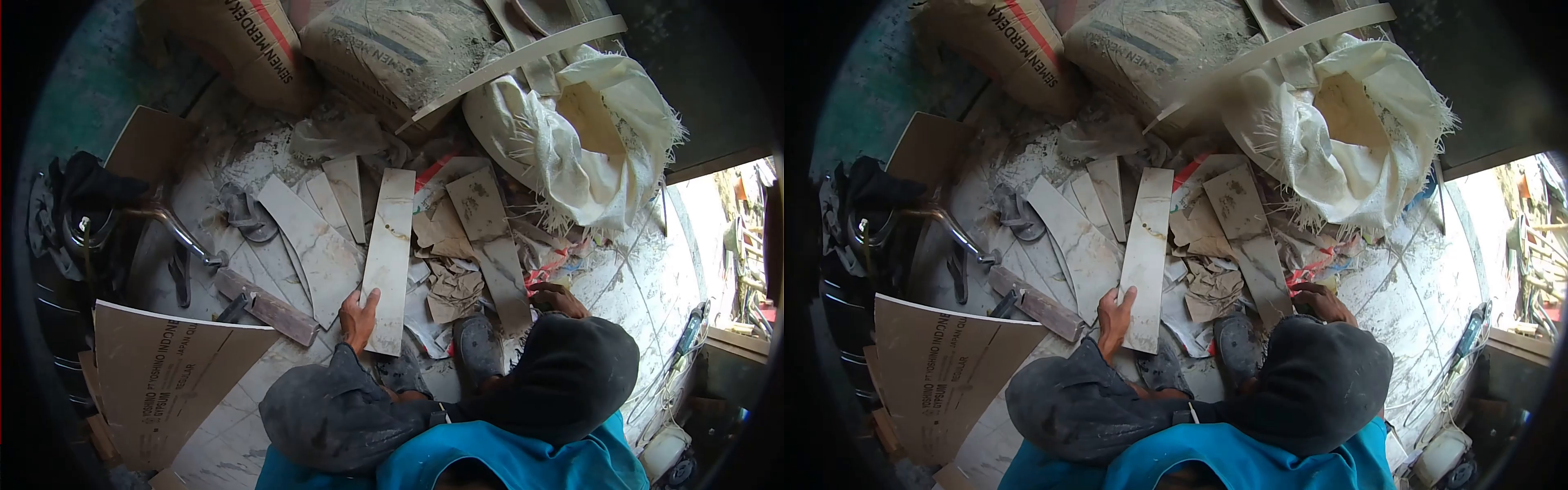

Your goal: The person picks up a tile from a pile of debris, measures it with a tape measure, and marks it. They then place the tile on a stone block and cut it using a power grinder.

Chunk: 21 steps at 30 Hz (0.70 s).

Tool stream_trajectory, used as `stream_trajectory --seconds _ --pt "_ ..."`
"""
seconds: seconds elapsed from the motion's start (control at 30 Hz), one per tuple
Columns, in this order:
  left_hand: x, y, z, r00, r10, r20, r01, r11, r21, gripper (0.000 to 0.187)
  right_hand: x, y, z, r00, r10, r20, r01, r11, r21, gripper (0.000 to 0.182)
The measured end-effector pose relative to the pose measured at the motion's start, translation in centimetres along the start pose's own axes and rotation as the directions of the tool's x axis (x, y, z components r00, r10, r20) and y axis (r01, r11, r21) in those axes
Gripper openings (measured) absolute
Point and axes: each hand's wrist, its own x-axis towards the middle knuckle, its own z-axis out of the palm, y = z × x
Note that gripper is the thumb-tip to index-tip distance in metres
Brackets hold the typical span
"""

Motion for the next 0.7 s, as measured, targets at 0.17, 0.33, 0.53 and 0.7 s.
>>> stream_trajectory --seconds 0.17,0.33,0.53,0.7 --pt "-0.6 -3.5 -1.2 0.974 0.114 -0.194 -0.094 0.99 0.108 0.052 0.8 0.3 0.3 0.999 0.02 0.041 -0.021 0.999 0.025 0.038" --pt "-3.1 -3.5 -5.0 0.96 -0.046 -0.277 0.107 0.972 0.208 0.061 1.1 1.0 -0.1 0.994 0.079 0.076 -0.086 0.992 0.089 0.041" --pt "-5.7 -15.6 -6.9 0.881 0.319 -0.348 -0.121 0.865 0.486 0.049 -0.1 2.2 -0.5 0.976 0.198 0.093 -0.215 0.948 0.235 0.046" --pt "-6.8 -6.5 -8.6 0.821 -0.321 -0.472 0.322 0.943 -0.081 0.049 -0.8 3.4 -0.7 0.948 0.307 0.082 -0.31 0.836 0.452 0.05"
